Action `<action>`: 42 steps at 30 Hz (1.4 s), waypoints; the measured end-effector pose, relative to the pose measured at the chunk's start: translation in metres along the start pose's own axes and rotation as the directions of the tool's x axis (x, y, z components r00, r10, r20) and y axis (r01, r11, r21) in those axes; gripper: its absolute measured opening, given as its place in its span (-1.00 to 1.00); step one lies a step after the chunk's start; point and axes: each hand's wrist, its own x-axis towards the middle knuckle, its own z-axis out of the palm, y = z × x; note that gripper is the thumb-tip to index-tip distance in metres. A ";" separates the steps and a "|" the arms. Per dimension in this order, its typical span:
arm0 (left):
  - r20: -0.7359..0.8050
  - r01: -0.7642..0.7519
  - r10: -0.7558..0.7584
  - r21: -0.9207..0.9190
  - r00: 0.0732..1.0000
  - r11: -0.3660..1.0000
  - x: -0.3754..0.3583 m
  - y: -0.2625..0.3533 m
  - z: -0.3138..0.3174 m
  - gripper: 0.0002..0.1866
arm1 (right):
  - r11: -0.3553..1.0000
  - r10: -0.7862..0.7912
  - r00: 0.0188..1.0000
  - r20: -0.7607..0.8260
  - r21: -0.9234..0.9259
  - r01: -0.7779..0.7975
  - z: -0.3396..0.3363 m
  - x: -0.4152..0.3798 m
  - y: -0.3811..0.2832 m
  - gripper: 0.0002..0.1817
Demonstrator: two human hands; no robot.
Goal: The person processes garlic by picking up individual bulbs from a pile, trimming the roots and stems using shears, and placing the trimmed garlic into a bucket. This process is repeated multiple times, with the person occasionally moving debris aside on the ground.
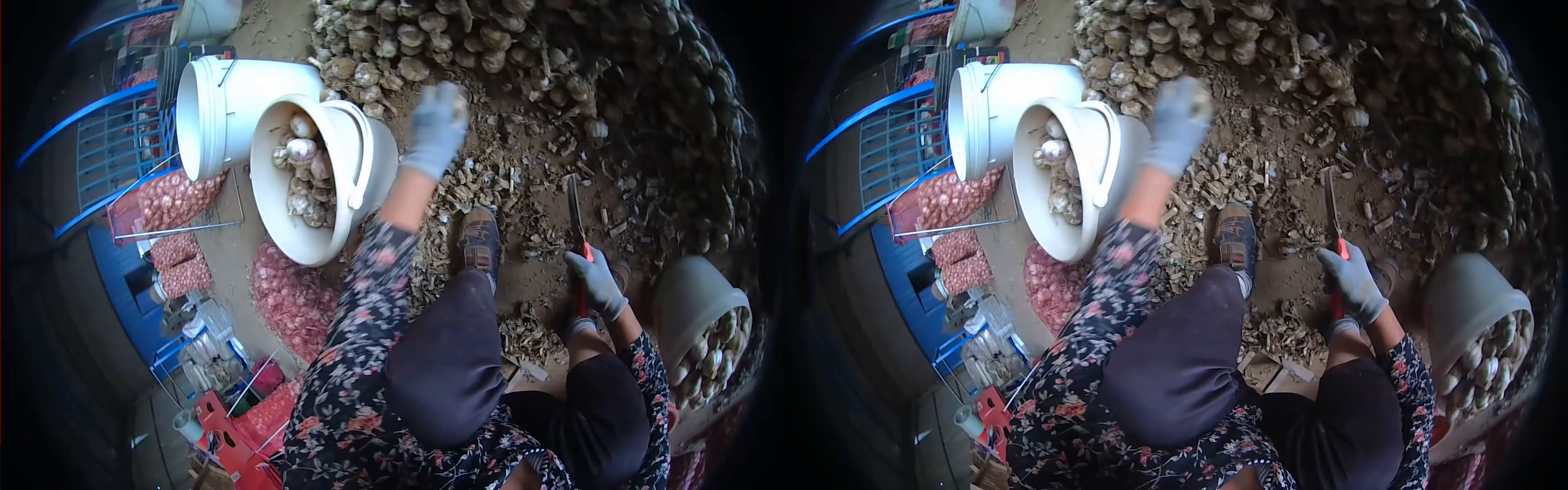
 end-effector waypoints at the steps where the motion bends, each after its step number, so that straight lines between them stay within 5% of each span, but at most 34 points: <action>1: -0.266 -0.276 0.313 0.169 0.912 0.946 0.006 -0.010 -0.041 -0.89 | 1.000 -0.002 1.000 0.007 -0.005 0.002 -0.006 0.004 0.003 -0.79; 2: -0.398 -0.242 0.042 -0.469 0.916 0.849 0.002 -0.016 -0.091 -0.86 | 1.000 -0.027 1.000 0.002 -0.008 0.027 -0.010 0.009 0.008 -0.79; 3: -0.539 -0.344 0.381 0.173 0.751 0.923 0.017 -0.061 -0.148 -0.89 | 0.999 -0.043 0.999 -0.009 -0.006 0.043 -0.011 0.011 0.011 -0.79; 4: -0.731 -0.196 0.173 0.054 0.660 0.979 0.017 -0.052 -0.194 -0.90 | 0.998 -0.067 0.998 0.001 -0.018 0.067 -0.011 0.010 0.009 -0.79; 5: -0.679 -0.075 0.201 0.210 0.706 0.975 0.034 -0.128 -0.261 -0.86 | 0.998 -0.056 0.998 -0.015 -0.009 0.056 -0.009 0.011 0.007 -0.79; 6: -0.740 0.175 -0.167 -0.068 0.651 0.982 0.037 -0.114 -0.282 -0.70 | 0.998 -0.061 0.998 -0.024 0.013 0.061 -0.006 0.012 0.007 -0.79; 7: -0.753 0.452 0.116 0.502 0.648 0.737 0.043 -0.147 -0.300 -0.59 | 0.997 -0.068 0.997 -0.035 0.030 0.070 -0.005 0.011 0.007 -0.79; 8: -0.774 0.564 -0.131 0.323 0.619 0.760 0.047 -0.133 -0.299 -0.54 | 0.998 -0.061 0.997 -0.056 0.032 0.063 -0.005 0.009 0.007 -0.79; 9: -0.769 0.553 -0.135 0.313 0.624 0.772 0.050 -0.116 -0.288 -0.54 | 0.999 -0.049 0.998 -0.033 0.007 0.049 -0.003 0.010 0.006 -0.78; 11: -0.786 0.208 0.171 0.356 0.595 0.911 0.052 -0.079 -0.254 -0.62 | 0.999 -0.039 0.999 -0.018 -0.013 0.038 -0.002 0.015 0.004 -0.77; 13: -0.644 -0.184 0.177 0.056 0.744 0.981 0.068 -0.084 -0.169 -0.80 | 0.988 -0.091 0.994 -0.053 -0.130 0.083 -0.003 0.016 0.009 -0.75; 14: -0.482 -0.097 -0.019 -0.214 0.876 0.972 0.064 -0.032 -0.123 -0.84 | 0.979 -0.110 0.991 -0.072 -0.178 0.096 -0.005 0.018 0.012 -0.73; 16: -0.231 -0.044 -0.007 -0.213 0.973 0.976 0.073 -0.006 -0.027 -0.83 | 0.983 -0.082 0.991 -0.102 -0.171 0.064 -0.008 0.017 0.015 -0.73; 17: -0.006 0.184 -0.205 -0.423 0.979 0.887 0.073 0.008 0.006 -0.79 | 0.986 -0.068 0.990 -0.122 -0.160 0.048 -0.010 0.018 0.016 -0.73; 19: 0.119 0.301 -0.283 -0.551 0.952 0.778 0.087 -0.017 0.093 -0.64 | 0.991 -0.046 0.990 -0.130 -0.127 0.029 -0.011 0.019 0.018 -0.76; 21: 0.022 0.378 -0.421 -0.483 0.907 0.789 0.094 -0.010 0.129 -0.57 | 0.994 0.029 0.995 -0.094 0.110 -0.018 -0.008 0.014 0.010 -0.77; 22: 0.061 0.380 -0.430 -0.590 0.901 0.713 0.090 0.019 0.112 -0.51 | 0.993 0.041 0.994 -0.100 0.110 -0.030 -0.008 0.014 0.009 -0.77; 25: -0.231 0.375 -0.422 -0.222 0.877 0.900 0.077 0.057 0.107 -0.55 | 0.992 0.073 0.996 -0.045 0.105 -0.068 -0.004 0.017 0.003 -0.77; 26: -0.226 0.377 -0.425 -0.224 0.877 0.899 0.077 0.054 0.107 -0.55 | 0.995 0.065 0.997 -0.040 0.078 -0.061 -0.003 0.018 0.001 -0.76; 29: -0.040 0.312 -0.319 -0.118 0.947 0.943 0.078 0.033 0.090 -0.50 | 0.999 0.044 0.998 -0.050 0.027 -0.043 -0.003 0.019 0.005 -0.73; 31: 0.120 0.368 -0.349 -0.203 0.929 0.908 0.064 0.020 0.076 -0.47 | 1.000 0.020 0.997 -0.075 0.013 -0.019 -0.007 0.019 0.005 -0.72; 32: 0.128 0.355 -0.334 -0.203 0.934 0.913 0.056 0.015 0.076 -0.47 | 0.991 -0.004 0.996 -0.090 -0.130 -0.008 -0.011 0.017 0.002 -0.72; 34: 0.470 0.486 -0.354 -0.193 0.808 0.852 0.025 0.001 0.080 -0.46 | 0.917 -0.104 0.989 -0.105 -0.394 0.055 -0.010 0.015 0.003 -0.67; 35: 0.489 0.494 -0.356 -0.188 0.797 0.849 0.011 0.004 0.080 -0.46 | 0.847 -0.187 0.977 -0.098 -0.521 0.110 -0.010 0.014 0.003 -0.62; 38: 0.351 0.270 -0.289 0.103 0.891 0.957 0.009 0.034 0.069 -0.33 | 0.749 -0.192 0.979 -0.066 -0.655 0.103 -0.010 0.013 -0.006 -0.53; 39: 0.362 0.275 -0.294 0.105 0.885 0.956 0.008 0.031 0.075 -0.33 | 0.702 -0.169 0.985 -0.035 -0.706 0.095 -0.007 0.011 -0.005 -0.54; 42: 0.418 -0.037 0.023 0.026 0.908 0.999 0.016 0.029 0.090 -0.21 | 0.707 -0.134 0.991 -0.026 -0.703 0.077 -0.005 0.007 -0.013 -0.54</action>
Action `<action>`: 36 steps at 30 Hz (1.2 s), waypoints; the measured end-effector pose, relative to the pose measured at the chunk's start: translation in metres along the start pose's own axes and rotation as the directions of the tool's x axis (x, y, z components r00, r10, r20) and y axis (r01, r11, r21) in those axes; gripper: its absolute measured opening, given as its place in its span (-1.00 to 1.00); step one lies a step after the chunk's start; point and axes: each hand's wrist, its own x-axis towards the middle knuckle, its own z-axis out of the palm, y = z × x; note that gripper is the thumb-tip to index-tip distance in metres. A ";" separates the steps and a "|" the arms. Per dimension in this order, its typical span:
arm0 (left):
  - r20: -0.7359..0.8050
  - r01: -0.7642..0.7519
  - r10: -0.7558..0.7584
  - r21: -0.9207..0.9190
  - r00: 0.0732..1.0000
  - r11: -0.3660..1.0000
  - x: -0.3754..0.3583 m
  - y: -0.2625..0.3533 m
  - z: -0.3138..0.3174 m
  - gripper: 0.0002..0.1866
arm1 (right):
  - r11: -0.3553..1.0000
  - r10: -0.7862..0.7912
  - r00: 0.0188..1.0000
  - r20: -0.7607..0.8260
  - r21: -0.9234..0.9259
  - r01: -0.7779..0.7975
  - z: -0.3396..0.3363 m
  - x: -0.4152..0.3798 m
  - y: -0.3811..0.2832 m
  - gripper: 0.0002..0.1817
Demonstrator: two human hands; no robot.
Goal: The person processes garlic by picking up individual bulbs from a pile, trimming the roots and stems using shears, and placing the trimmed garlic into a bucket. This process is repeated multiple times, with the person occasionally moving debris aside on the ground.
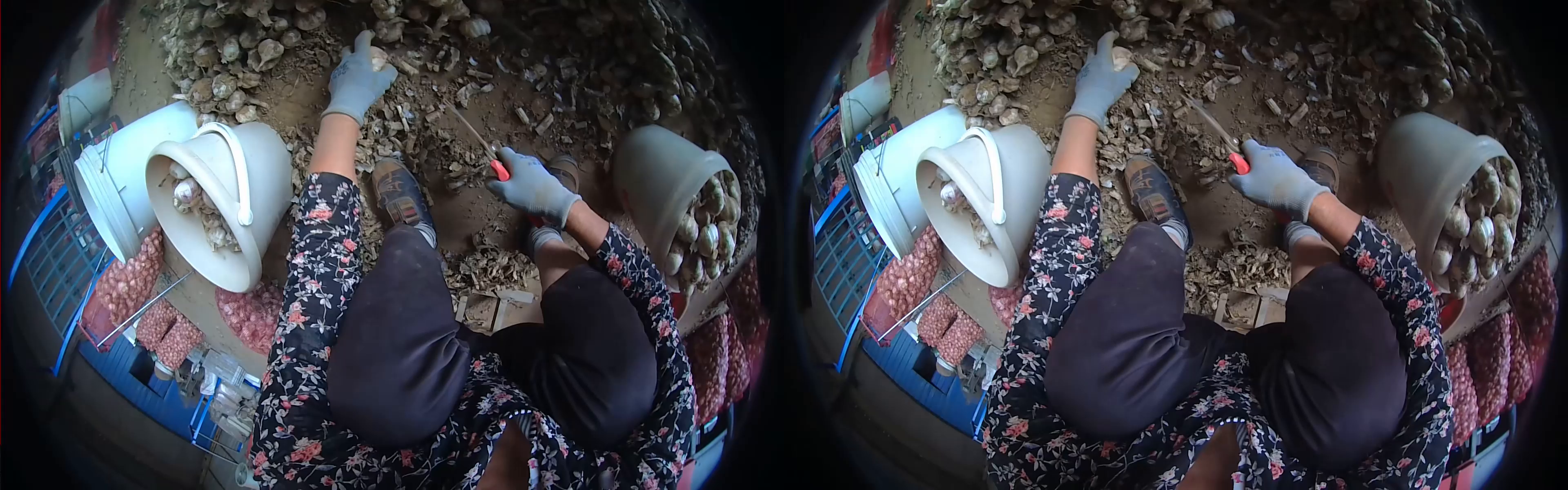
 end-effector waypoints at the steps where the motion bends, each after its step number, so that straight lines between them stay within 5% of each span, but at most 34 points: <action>1: 0.011 -0.006 0.006 -0.002 1.000 1.000 -0.001 -0.003 0.001 -0.21 | 1.000 -0.009 1.000 0.000 0.010 0.009 0.002 -0.002 0.000 -0.53; 5: 0.083 -0.122 0.123 -0.026 0.989 0.992 -0.018 0.004 0.006 -0.22 | 0.997 -0.068 0.982 -0.178 -0.056 0.059 0.025 0.012 0.007 -0.52; 7: 0.197 0.207 -0.106 -0.616 0.975 0.760 -0.035 0.015 0.004 -0.43 | 0.996 -0.011 0.992 -0.124 -0.089 0.000 0.017 0.010 -0.008 -0.50; 8: 0.197 0.235 -0.130 -0.776 0.972 0.585 -0.046 0.023 0.004 -0.56 | 0.996 -0.024 0.984 -0.179 -0.093 0.007 0.019 0.012 -0.008 -0.49; 9: 0.204 0.242 -0.131 -0.776 0.970 0.583 -0.056 0.030 0.000 -0.56 | 0.995 -0.038 0.973 -0.229 -0.097 0.015 0.020 0.014 -0.008 -0.48; 16: 0.269 0.245 -0.086 -0.641 0.959 0.727 -0.075 0.056 -0.023 -0.54 | 0.983 -0.124 0.937 -0.327 -0.171 0.071 0.016 0.025 -0.019 -0.51; 19: 0.369 0.389 -0.194 -0.585 0.909 0.712 -0.077 0.056 -0.024 -0.41 | 0.982 -0.137 0.941 -0.311 -0.166 0.089 0.009 0.025 -0.017 -0.62; 22: -0.001 0.235 -0.241 -0.208 0.971 0.949 -0.073 0.028 0.008 -0.22 | 0.991 -0.130 0.926 -0.354 -0.013 0.134 0.015 0.027 0.006 -0.70; 23: 0.002 0.241 -0.246 -0.208 0.969 0.948 -0.072 0.022 0.015 -0.22 | 0.991 -0.130 0.928 -0.348 -0.014 0.134 0.015 0.024 0.011 -0.70; 25: 0.023 0.305 -0.309 0.091 0.951 0.948 -0.072 0.022 0.016 -0.17 | 0.995 -0.050 0.964 -0.261 0.075 0.072 0.013 0.019 0.023 -0.57; 27: 0.152 0.269 -0.280 0.089 0.948 0.959 -0.077 0.024 0.002 -0.16 | 0.991 0.034 0.976 -0.215 0.131 -0.006 0.016 0.015 0.029 -0.56; 30: 0.028 -0.083 0.081 0.128 0.996 0.988 -0.089 0.029 -0.018 -0.34 | 0.991 0.084 0.980 -0.180 0.120 -0.063 0.011 0.006 0.027 -0.55; 31: 0.036 -0.086 0.082 0.128 0.996 0.988 -0.088 0.022 -0.015 -0.34 | 0.987 0.106 0.985 -0.135 0.131 -0.089 0.010 0.004 0.025 -0.54; 33: 0.261 -0.477 0.422 0.206 0.868 0.854 -0.081 0.013 -0.009 -0.39 | 0.984 0.126 0.988 -0.087 0.137 -0.113 0.009 0.004 0.026 -0.54; 36: 0.331 -0.443 0.352 0.258 0.876 0.859 -0.078 0.005 -0.006 -0.42 | 1.000 0.029 0.990 -0.140 0.007 -0.029 0.009 0.003 0.029 -0.54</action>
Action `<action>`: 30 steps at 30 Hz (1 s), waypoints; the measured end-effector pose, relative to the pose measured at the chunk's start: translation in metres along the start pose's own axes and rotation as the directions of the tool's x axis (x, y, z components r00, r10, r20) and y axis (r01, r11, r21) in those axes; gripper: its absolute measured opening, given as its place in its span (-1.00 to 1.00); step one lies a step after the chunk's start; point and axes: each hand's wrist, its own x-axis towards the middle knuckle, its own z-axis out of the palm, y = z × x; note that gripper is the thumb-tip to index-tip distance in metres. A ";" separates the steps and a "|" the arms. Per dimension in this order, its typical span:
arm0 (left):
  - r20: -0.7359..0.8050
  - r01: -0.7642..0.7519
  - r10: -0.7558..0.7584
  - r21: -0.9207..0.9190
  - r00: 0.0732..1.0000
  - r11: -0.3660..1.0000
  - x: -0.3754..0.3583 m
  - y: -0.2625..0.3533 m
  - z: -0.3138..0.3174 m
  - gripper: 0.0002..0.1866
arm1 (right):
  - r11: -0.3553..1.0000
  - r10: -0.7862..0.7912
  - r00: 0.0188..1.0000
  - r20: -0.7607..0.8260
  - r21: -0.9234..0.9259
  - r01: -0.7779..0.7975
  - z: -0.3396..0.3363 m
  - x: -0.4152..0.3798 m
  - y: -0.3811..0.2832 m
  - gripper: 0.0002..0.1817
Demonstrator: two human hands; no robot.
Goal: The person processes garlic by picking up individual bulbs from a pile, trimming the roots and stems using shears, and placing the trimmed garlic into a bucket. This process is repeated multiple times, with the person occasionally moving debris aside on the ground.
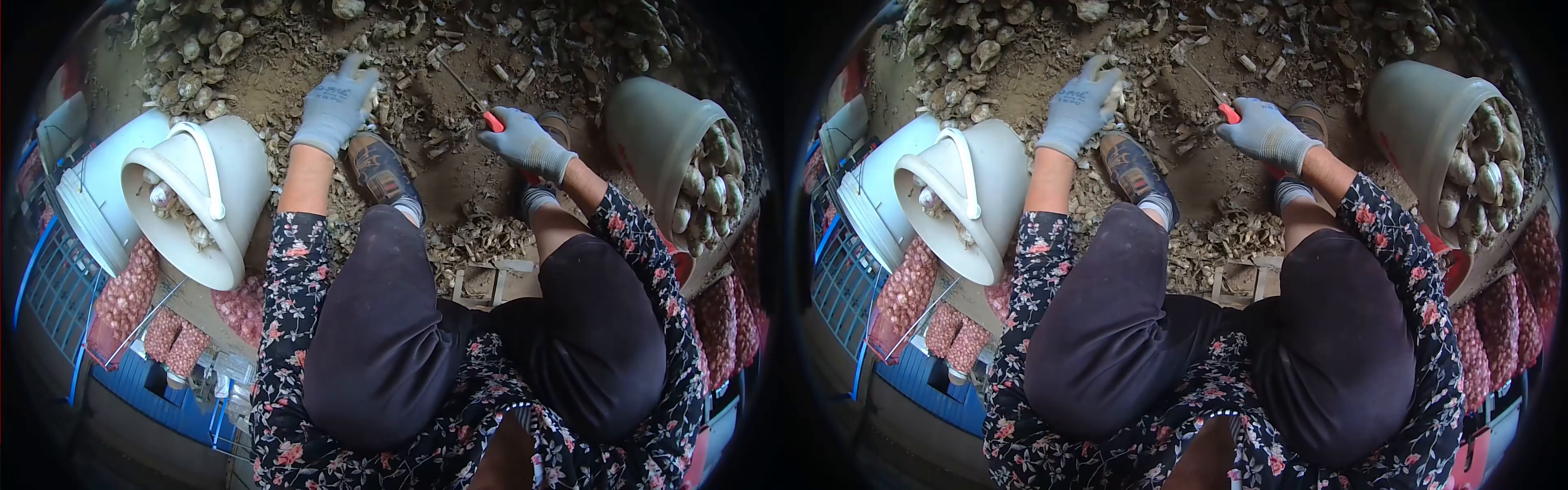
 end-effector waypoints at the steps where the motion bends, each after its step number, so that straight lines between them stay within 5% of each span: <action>1: 0.054 0.089 -0.090 0.008 0.995 0.996 0.000 -0.001 -0.002 -0.43 | 1.000 0.011 1.000 0.006 0.021 -0.011 -0.004 -0.003 -0.002 -0.55; 3: 0.137 0.200 -0.199 0.008 0.970 0.980 -0.001 -0.003 -0.006 -0.43 | 0.999 0.015 1.000 0.013 0.051 -0.016 -0.002 -0.006 -0.003 -0.57; 5: 0.028 0.358 -0.358 -0.132 0.933 0.924 -0.005 -0.003 -0.004 -0.39 | 0.999 -0.049 0.999 -0.021 0.014 0.049 0.003 -0.004 0.003 -0.57; 6: -0.111 0.200 -0.276 -0.448 0.955 0.871 -0.009 -0.007 -0.004 -0.36 | 0.998 -0.062 0.998 0.026 0.000 0.062 0.001 -0.006 0.000 -0.56; 7: -0.108 0.202 -0.276 -0.444 0.955 0.873 -0.012 -0.005 0.000 -0.36 | 0.998 -0.063 0.998 0.028 0.006 0.063 0.000 -0.010 -0.005 -0.56; 8: -0.136 0.010 -0.308 -0.904 0.942 0.427 -0.017 0.002 0.007 -0.38 | 0.992 -0.119 0.993 0.012 -0.043 0.119 -0.001 -0.014 -0.012 -0.55; 9: -0.140 -0.221 -0.353 -0.955 0.925 -0.200 -0.022 0.014 0.003 -0.39 | 0.980 -0.177 0.984 -0.002 -0.097 0.176 -0.002 -0.018 -0.016 -0.54; 10: -0.097 -0.245 -0.342 -0.874 0.935 -0.420 -0.026 0.026 -0.006 -0.37 | 0.951 -0.276 0.959 -0.064 -0.162 0.263 0.001 -0.020 -0.016 -0.55; 15: -0.204 -0.291 -0.256 -0.883 0.945 -0.369 -0.033 0.038 -0.017 -0.28 | 0.879 -0.395 0.894 -0.212 -0.371 0.301 -0.005 -0.028 -0.036 -0.59; 18: -0.184 -0.139 -0.322 -0.977 0.929 0.159 -0.033 0.046 -0.040 -0.26 | 0.849 -0.382 0.898 -0.217 -0.466 0.249 -0.008 -0.031 -0.041 -0.57; 19: -0.184 -0.139 -0.322 -0.978 0.929 0.157 -0.031 0.047 -0.044 -0.26 | 0.834 -0.393 0.890 -0.233 -0.499 0.237 -0.009 -0.031 -0.042 -0.56; 21: -0.401 -0.135 -0.217 -0.686 0.890 0.715 -0.026 0.048 -0.053 -0.22 | 0.814 -0.406 0.880 -0.247 -0.535 0.226 -0.011 -0.030 -0.045 -0.55; 22: -0.343 -0.184 -0.244 -0.844 0.907 0.504 -0.021 0.048 -0.045 -0.21 | 0.819 -0.398 0.882 -0.253 -0.531 0.217 -0.012 -0.029 -0.047 -0.55; 29: -0.441 -0.218 -0.315 -0.807 0.840 0.548 -0.013 0.058 -0.037 -0.23 | 0.823 -0.341 0.919 -0.198 -0.535 0.191 -0.012 -0.024 -0.055 -0.56; 30: -0.510 -0.212 -0.289 -0.714 0.810 0.667 -0.010 0.059 -0.040 -0.18 | 0.824 -0.341 0.919 -0.198 -0.534 0.190 -0.012 -0.021 -0.054 -0.56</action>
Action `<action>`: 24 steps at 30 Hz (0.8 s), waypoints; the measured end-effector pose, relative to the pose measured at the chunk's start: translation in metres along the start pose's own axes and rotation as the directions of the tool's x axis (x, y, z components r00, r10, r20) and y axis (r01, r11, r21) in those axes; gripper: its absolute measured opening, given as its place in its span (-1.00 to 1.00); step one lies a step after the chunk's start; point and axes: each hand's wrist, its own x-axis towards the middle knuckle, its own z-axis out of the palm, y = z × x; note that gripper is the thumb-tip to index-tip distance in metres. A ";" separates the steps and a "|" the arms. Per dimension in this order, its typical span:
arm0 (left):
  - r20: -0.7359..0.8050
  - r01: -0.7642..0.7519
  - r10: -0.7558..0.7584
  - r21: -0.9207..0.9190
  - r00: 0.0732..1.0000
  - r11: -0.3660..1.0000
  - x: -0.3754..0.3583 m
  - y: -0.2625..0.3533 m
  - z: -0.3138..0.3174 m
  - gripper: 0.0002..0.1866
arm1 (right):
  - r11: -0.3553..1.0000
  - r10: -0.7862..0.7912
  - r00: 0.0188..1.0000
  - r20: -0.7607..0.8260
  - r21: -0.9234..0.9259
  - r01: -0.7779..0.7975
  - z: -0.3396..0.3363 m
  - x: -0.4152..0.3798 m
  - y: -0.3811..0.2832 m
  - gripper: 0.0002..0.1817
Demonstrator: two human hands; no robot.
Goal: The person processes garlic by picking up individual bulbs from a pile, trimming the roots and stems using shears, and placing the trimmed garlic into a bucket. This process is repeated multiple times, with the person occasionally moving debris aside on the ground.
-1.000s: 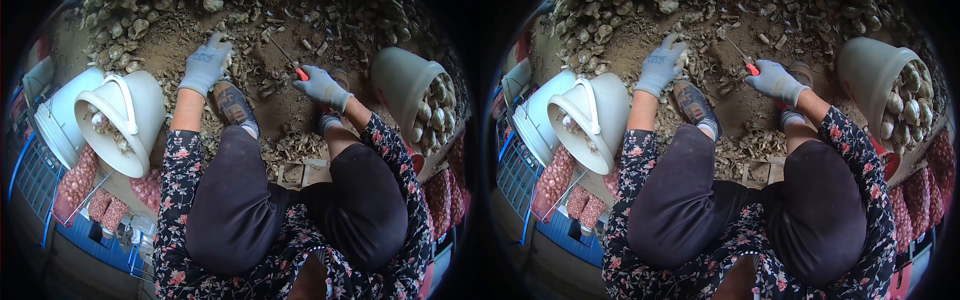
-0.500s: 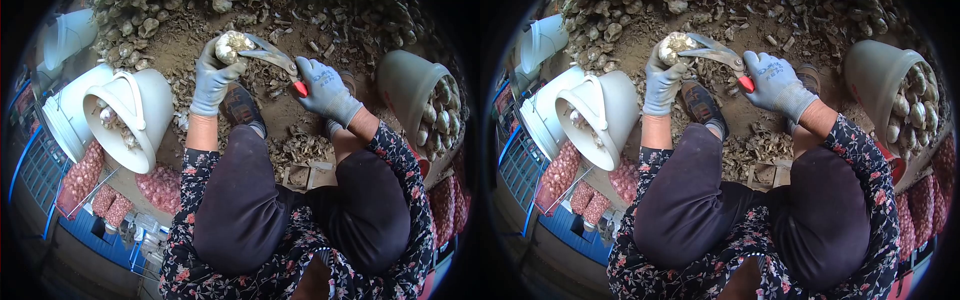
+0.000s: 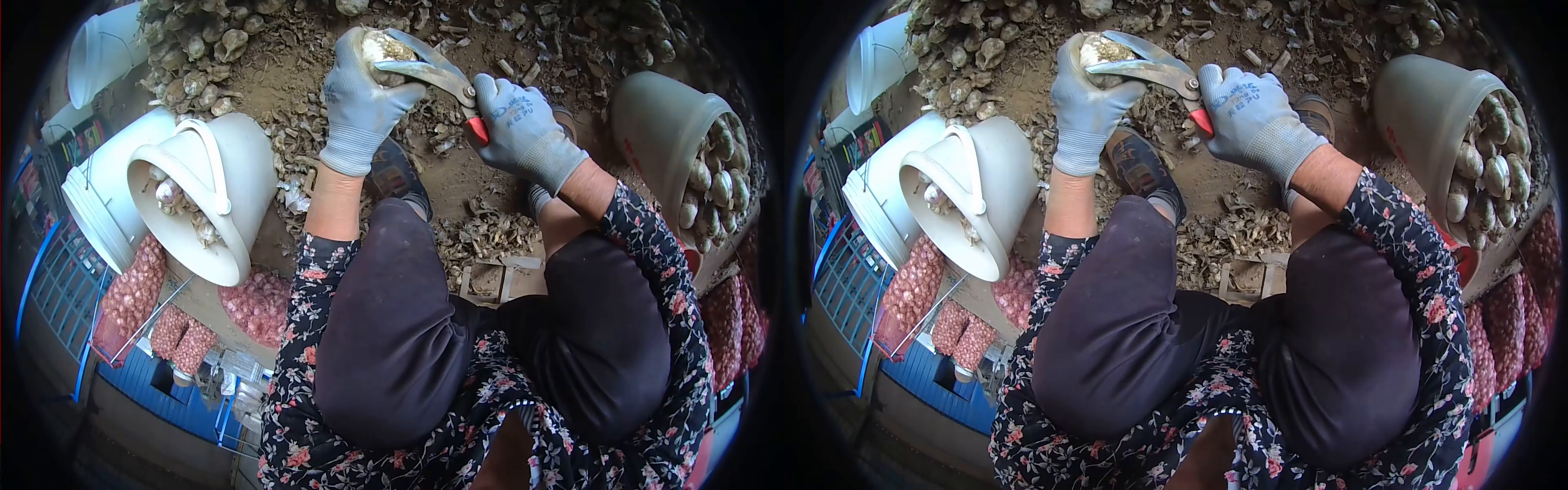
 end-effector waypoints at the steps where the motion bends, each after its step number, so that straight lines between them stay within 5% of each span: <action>1: -0.020 -0.075 0.078 0.130 0.997 0.989 0.003 0.002 0.001 -0.14 | 1.000 -0.017 1.000 -0.006 0.009 0.017 0.002 0.001 0.003 -0.57; 3: -0.018 -0.073 0.076 0.127 0.997 0.989 0.003 0.006 -0.001 -0.17 | 0.999 -0.031 0.999 -0.007 0.017 0.031 0.010 0.001 0.007 -0.57; 5: 0.083 0.085 -0.085 -0.001 0.993 0.996 0.004 0.005 -0.004 -0.23 | 0.996 -0.051 0.999 0.002 0.067 0.051 0.018 0.002 0.013 -0.58; 9: 0.247 0.073 -0.051 -0.079 0.968 0.994 0.000 0.001 -0.017 -0.32 | 0.991 -0.075 0.996 0.036 0.116 0.071 0.019 -0.004 0.020 -0.60; 10: 0.380 0.377 -0.251 -0.307 0.890 0.874 -0.001 0.009 -0.022 -0.32 | 0.985 0.003 0.995 0.098 0.174 -0.020 0.018 -0.004 0.019 -0.61; 13: 0.377 0.395 -0.221 -0.487 0.899 0.779 -0.012 0.014 -0.024 -0.36 | 0.955 0.141 0.984 0.109 0.246 -0.164 0.017 -0.002 0.028 -0.70; 15: 0.254 0.336 -0.248 -0.409 0.935 0.848 -0.024 0.005 -0.025 -0.31 | 0.953 0.063 0.998 -0.008 0.299 -0.058 0.032 -0.009 0.038 -0.73; 17: -0.224 0.097 -0.156 -0.251 0.962 0.963 -0.038 0.003 -0.051 -0.37 | 0.916 0.120 0.990 -0.067 0.392 -0.085 0.034 -0.018 0.039 -0.74; 18: -0.384 0.052 -0.220 -0.404 0.897 0.913 -0.048 0.011 -0.068 -0.46 | 0.903 0.145 0.989 -0.044 0.415 -0.114 0.036 -0.020 0.041 -0.69; 20: -0.518 0.132 -0.022 0.177 0.855 0.975 -0.058 0.015 -0.143 -0.53 | 0.887 0.172 0.985 -0.026 0.438 -0.143 0.038 -0.019 0.042 -0.62; 21: -0.783 0.180 0.161 0.329 0.601 0.927 -0.065 0.016 -0.153 -0.48 | 0.875 0.185 0.983 -0.012 0.458 -0.159 0.037 -0.019 0.043 -0.63; 22: -0.851 0.284 -0.038 0.133 0.524 0.950 -0.067 0.030 -0.167 -0.42 | 0.862 0.205 0.979 0.005 0.473 -0.182 0.036 -0.020 0.045 -0.63; 23: -0.795 0.717 0.128 0.593 0.593 0.367 -0.076 0.030 -0.190 -0.30 | 0.851 0.202 0.979 0.030 0.489 -0.190 0.033 -0.018 0.043 -0.64; 24: -0.684 0.642 0.291 0.729 0.669 0.239 -0.078 0.032 -0.192 -0.35 | 0.849 0.175 0.985 -0.001 0.507 -0.150 0.033 -0.017 0.042 -0.64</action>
